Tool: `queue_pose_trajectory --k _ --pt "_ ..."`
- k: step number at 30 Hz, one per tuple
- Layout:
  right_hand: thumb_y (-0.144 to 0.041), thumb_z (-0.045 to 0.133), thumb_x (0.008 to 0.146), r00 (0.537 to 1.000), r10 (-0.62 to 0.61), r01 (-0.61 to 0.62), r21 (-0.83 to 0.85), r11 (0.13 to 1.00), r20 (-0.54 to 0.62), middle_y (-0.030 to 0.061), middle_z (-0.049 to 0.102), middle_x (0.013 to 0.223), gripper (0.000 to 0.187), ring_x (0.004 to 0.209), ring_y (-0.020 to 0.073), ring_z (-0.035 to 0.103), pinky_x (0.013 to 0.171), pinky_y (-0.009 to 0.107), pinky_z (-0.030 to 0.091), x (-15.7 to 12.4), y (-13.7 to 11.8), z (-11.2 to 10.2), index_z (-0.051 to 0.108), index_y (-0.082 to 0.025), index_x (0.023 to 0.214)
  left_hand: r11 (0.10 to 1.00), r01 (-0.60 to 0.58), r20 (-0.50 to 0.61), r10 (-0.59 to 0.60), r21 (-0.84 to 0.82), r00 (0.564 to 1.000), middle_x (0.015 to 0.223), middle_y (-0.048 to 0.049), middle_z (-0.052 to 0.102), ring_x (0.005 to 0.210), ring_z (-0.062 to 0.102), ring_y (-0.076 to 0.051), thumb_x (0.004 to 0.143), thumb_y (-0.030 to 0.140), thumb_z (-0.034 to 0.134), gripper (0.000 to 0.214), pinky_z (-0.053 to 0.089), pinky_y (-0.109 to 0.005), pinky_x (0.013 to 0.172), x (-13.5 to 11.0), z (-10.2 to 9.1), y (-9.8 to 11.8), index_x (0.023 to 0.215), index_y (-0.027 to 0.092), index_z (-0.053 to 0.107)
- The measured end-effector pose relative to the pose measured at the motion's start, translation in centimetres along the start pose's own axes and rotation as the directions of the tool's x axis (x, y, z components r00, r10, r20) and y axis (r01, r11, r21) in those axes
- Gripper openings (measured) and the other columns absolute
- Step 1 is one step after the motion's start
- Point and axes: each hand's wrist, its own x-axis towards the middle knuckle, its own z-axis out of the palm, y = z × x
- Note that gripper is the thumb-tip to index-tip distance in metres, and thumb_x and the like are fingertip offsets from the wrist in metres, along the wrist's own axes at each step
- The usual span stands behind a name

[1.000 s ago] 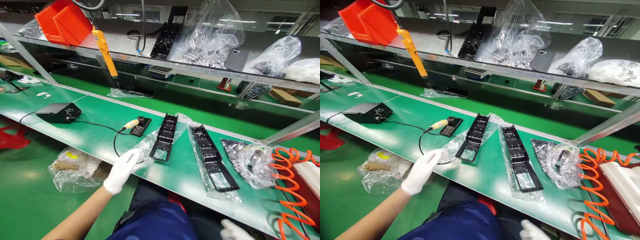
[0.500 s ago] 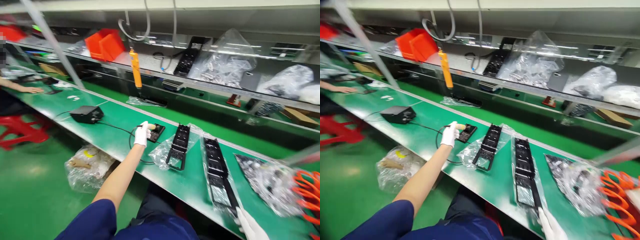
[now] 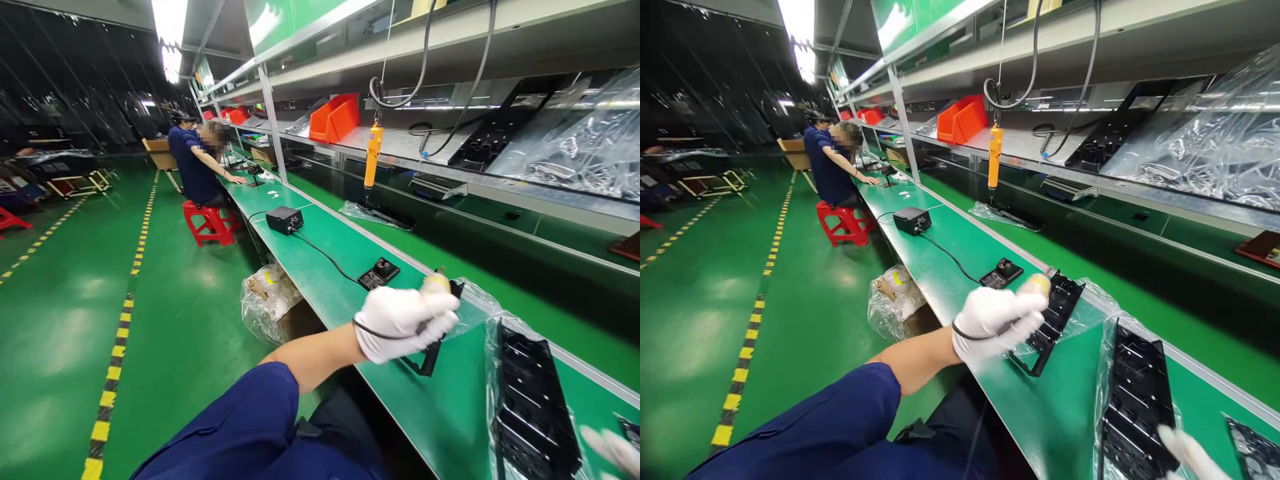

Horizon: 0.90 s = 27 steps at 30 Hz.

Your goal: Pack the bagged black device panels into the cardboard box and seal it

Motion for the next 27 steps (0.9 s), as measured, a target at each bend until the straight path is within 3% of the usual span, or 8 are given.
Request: queue_pose_trajectory --k 3,7,11,15,17,21,22,27 --pt "-0.049 0.056 0.087 0.998 0.0 -0.006 -0.098 0.995 -0.059 -0.0083 0.071 0.119 0.07 0.123 0.0382 0.061 0.091 0.053 0.061 -1.8 -0.4 -0.9 0.033 -0.046 0.153 0.973 -0.226 0.041 0.224 0.048 0.974 0.082 -0.003 0.076 0.072 0.072 -0.016 0.098 0.034 0.048 0.036 0.06 -0.023 0.07 0.3 2.3 3.1 0.125 0.02 0.067" --pt "-0.018 0.055 0.087 0.985 -0.149 0.124 -0.245 0.961 -0.085 0.0056 0.065 0.132 0.063 0.119 0.0306 0.065 0.099 0.046 0.058 -1.4 -1.0 -0.8 0.044 -0.035 0.147 0.935 -0.355 0.099 0.356 -0.026 0.929 0.085 -0.0072 0.076 0.077 0.073 -0.021 0.095 0.027 0.045 0.043 0.06 -0.029 0.07 0.5 4.7 5.3 0.135 0.015 0.059" --pt "-0.012 0.053 0.083 0.982 -0.063 -0.034 -0.494 0.869 -0.177 0.0108 0.069 0.12 0.04 0.108 0.0274 0.068 0.093 0.041 0.058 -0.1 -0.1 -2.9 0.06 -0.023 0.122 0.954 -0.043 0.21 0.11 -0.298 0.971 0.112 -0.0097 0.072 0.099 0.071 -0.023 0.1 0.038 0.045 0.052 0.056 -0.035 0.093 0.5 6.9 6.2 0.149 0.022 0.041" --pt "-0.018 0.052 0.087 0.919 0.1 -0.319 -0.571 0.756 -0.38 0.0067 0.07 0.103 0.02 0.098 0.0233 0.068 0.09 0.037 0.057 -0.8 2.0 -6.1 0.063 -0.024 0.103 0.892 0.168 0.38 0.005 -0.421 0.925 0.128 -0.0114 0.064 0.111 0.066 -0.024 0.096 0.039 0.053 0.059 0.053 -0.037 0.098 -3.1 10.5 5.4 0.15 0.022 0.037" --pt "-0.024 0.053 0.091 0.882 0.143 -0.399 -0.55 0.734 -0.449 0.0051 0.07 0.094 0.012 0.091 0.0219 0.069 0.086 0.036 0.057 -1.7 2.7 -7.0 0.062 -0.024 0.099 0.881 0.338 0.524 -0.128 -0.329 0.842 0.131 -0.0148 0.061 0.111 0.065 -0.026 0.093 0.038 0.055 0.053 0.053 -0.041 0.098 -5.5 12.8 4.2 0.141 0.017 0.047" --pt "-0.039 0.05 0.098 0.848 0.261 -0.467 -0.416 0.78 -0.461 0.002 0.067 0.08 0.019 0.079 0.019 0.068 0.079 0.034 0.058 -2.9 3.5 -7.0 0.058 -0.024 0.09 0.708 0.706 0.761 -0.454 -0.007 0.463 0.132 -0.0211 0.06 0.108 0.066 -0.029 0.087 0.044 0.061 0.066 0.05 -0.042 0.096 -7.4 17.9 1.3 0.141 0.009 0.046" --pt "-0.042 0.047 0.099 0.84 0.284 -0.473 -0.368 0.801 -0.463 0.001 0.066 0.077 0.023 0.075 0.018 0.068 0.077 0.033 0.058 -2.9 3.7 -6.8 0.056 -0.024 0.089 0.673 0.739 0.775 -0.481 0.027 0.41 0.128 -0.0203 0.063 0.109 0.066 -0.03 0.086 0.047 0.063 0.07 0.049 -0.041 0.097 -7.0 19.1 0.7 0.142 0.009 0.045" --pt "-0.044 0.045 0.1 0.801 0.305 -0.461 -0.205 0.864 -0.516 -0.0028 0.062 0.073 0.023 0.066 0.0154 0.065 0.07 0.031 0.057 -3.0 5.5 -6.4 0.051 -0.024 0.089 0.671 0.737 0.763 -0.517 0.079 0.389 0.113 -0.0172 0.072 0.106 0.067 -0.032 0.085 0.053 0.061 0.053 0.049 -0.035 0.09 -3.9 23.2 -0.1 0.119 0.013 0.064"
